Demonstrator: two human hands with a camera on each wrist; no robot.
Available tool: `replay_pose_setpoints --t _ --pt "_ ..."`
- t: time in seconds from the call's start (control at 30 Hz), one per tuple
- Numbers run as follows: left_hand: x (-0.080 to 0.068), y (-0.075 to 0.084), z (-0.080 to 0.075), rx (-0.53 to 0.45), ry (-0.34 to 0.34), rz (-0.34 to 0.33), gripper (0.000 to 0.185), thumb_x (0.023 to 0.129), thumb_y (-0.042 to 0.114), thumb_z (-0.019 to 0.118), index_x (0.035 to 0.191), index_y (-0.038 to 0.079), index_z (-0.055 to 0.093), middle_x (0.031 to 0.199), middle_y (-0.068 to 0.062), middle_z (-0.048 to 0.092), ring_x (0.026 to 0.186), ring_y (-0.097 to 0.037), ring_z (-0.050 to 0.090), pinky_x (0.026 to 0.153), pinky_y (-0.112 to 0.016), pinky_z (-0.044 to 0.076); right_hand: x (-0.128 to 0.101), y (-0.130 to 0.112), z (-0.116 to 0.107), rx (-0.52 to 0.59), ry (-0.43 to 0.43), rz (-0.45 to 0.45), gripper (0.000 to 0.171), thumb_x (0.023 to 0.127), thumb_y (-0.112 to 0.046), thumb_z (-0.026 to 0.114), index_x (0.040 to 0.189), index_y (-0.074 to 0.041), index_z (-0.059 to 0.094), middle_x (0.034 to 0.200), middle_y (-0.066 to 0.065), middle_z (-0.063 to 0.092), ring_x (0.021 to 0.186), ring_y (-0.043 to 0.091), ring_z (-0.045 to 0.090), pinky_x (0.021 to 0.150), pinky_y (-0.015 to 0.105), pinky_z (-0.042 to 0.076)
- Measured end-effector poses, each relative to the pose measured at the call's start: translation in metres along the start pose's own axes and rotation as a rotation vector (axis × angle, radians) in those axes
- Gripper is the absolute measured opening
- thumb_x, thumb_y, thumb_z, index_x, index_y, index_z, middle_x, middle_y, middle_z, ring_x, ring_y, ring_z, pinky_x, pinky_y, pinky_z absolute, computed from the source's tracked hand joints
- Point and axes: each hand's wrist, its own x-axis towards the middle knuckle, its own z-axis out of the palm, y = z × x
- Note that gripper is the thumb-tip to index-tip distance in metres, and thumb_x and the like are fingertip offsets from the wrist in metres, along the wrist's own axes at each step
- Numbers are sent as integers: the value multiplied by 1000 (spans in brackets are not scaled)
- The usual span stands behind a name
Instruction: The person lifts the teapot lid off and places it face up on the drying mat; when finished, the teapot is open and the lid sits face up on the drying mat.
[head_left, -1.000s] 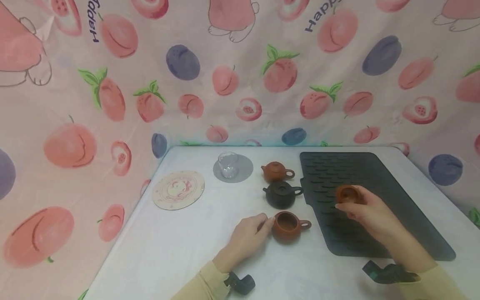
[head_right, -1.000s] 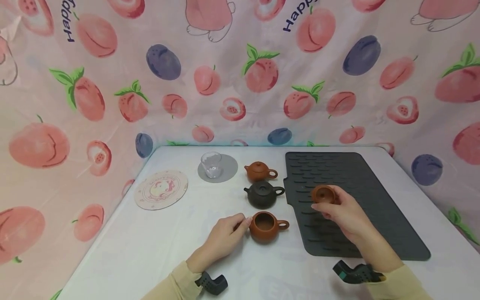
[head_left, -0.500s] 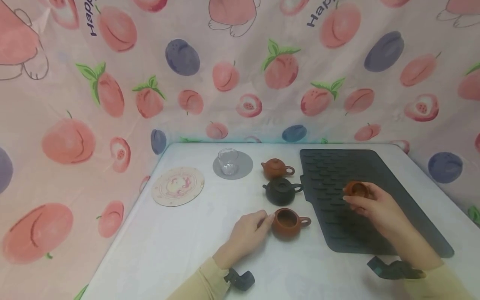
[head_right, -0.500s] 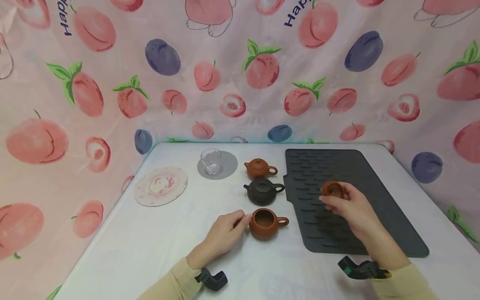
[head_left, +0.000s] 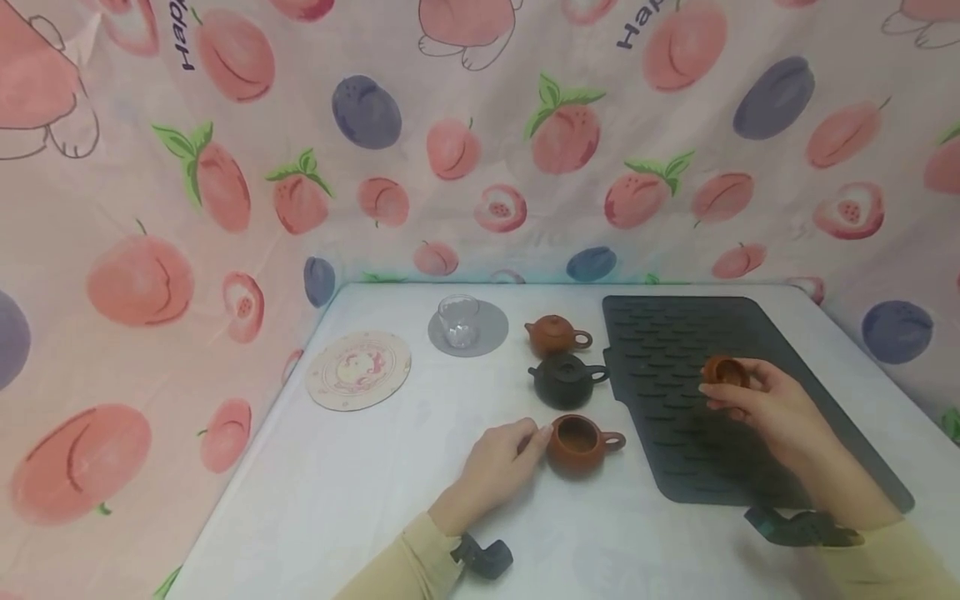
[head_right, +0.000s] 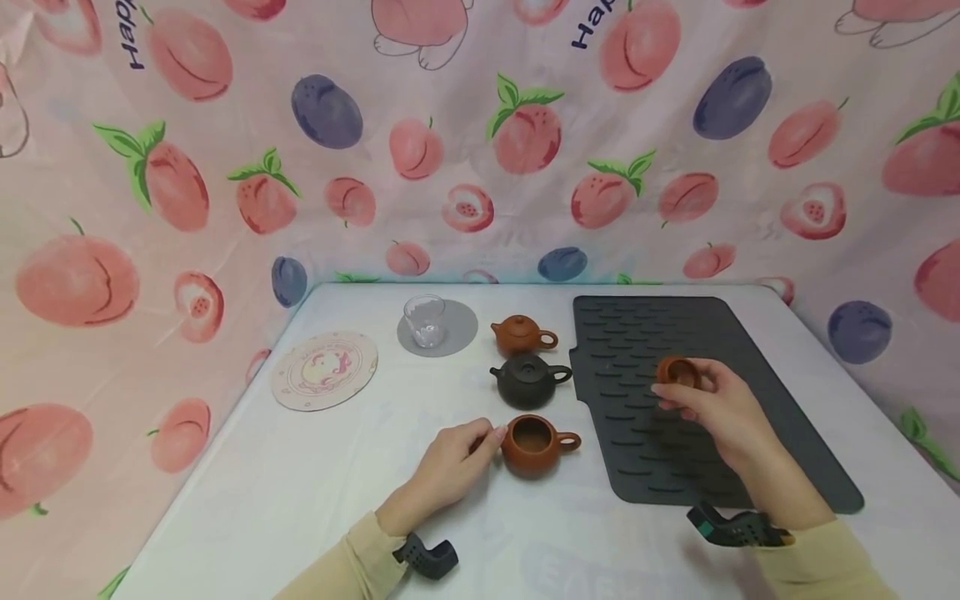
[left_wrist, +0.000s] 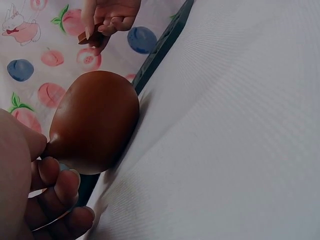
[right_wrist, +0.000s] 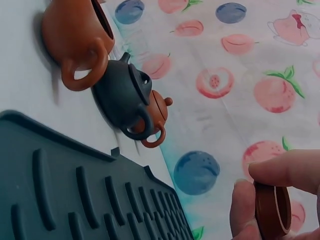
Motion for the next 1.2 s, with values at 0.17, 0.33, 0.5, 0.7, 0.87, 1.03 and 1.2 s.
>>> replay_pose_setpoints --t 0.17,0.33,0.5,0.7,0.87,1.03,1.2 --pt "0 0 -1 0 -1 -9 40 108 46 49 75 24 53 63 10 46 61 -8 46 54 -25 35 3 5 -3 -44 21 8 68 98 -28 73 144 4 35 104 -17 63 89 3 66 75 24 52" --pt "0 0 -2 2 1 -10 39 108 44 49 75 24 53 63 10 46 61 -8 47 54 -25 35 4 10 -7 -128 60 13 79 97 -33 75 149 8 31 124 4 57 90 -4 61 74 18 50" --pt "1 1 -2 6 16 0 39 108 44 50 74 24 53 63 10 46 61 -8 46 54 -25 35 5 13 -9 -193 97 43 85 96 -39 74 151 8 30 142 25 44 109 20 53 76 21 48" --pt "1 -1 1 -4 -5 -13 41 108 49 48 76 24 55 63 11 47 60 -7 46 53 -25 35 6 18 -15 -205 131 106 89 96 -44 73 153 8 30 149 33 36 132 52 33 100 70 37" --pt "1 -2 2 -8 -2 -11 41 108 49 48 76 24 56 63 11 48 60 -7 47 54 -25 35 8 20 -20 -202 129 100 91 95 -46 73 153 8 29 151 35 33 137 56 27 102 78 26" --pt "1 -2 2 -4 -2 -9 41 108 49 47 76 25 55 63 11 48 61 -7 47 54 -25 36 12 20 -26 -191 144 103 95 96 -44 72 154 11 22 155 39 24 141 61 20 102 80 23" --pt "0 -1 2 -1 7 -1 41 108 48 48 75 24 55 63 11 48 61 -7 47 54 -25 36 19 23 -29 -191 164 100 98 96 -45 72 154 13 18 155 42 20 139 62 21 101 80 23"
